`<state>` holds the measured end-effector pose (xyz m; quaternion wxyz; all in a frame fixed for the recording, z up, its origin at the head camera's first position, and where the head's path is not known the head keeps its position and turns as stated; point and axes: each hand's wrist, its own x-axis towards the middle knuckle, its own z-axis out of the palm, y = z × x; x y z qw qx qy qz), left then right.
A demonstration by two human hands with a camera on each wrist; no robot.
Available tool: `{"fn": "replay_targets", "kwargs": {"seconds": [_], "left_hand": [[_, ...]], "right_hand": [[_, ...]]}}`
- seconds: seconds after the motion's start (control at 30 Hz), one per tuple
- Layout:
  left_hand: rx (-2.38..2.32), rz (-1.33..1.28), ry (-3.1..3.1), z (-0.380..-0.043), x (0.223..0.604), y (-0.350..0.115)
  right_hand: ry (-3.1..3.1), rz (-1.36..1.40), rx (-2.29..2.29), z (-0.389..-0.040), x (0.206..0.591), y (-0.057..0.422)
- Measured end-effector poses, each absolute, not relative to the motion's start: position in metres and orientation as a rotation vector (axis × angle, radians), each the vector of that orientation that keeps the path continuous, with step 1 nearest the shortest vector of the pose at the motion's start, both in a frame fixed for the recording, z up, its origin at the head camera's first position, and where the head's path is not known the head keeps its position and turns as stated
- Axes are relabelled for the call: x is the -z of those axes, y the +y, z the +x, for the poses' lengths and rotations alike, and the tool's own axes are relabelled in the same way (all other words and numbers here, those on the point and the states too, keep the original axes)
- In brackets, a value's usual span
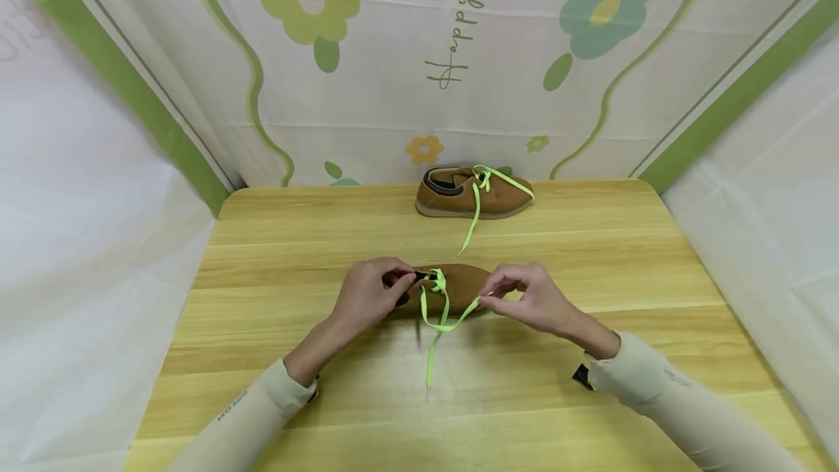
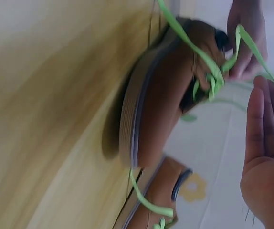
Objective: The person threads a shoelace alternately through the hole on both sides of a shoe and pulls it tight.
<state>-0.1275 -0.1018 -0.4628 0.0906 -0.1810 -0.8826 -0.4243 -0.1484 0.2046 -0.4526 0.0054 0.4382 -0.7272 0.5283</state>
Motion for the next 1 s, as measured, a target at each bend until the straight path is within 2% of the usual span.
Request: {"fn": "replay_targets", "kwargs": {"seconds": [0.6,1.0], "left_hand": [[1.047,-0.575,-2.637,-0.138,0.461,-0.104],[0.946,-0.605,-2.708,-0.141,0.463,-0.099]], "right_hand": [[-2.259,1.766,-1.278,-0.124,0.477,0.135],[-2.44,1.835,-0.932,-0.111,0.488,0.116]]}}
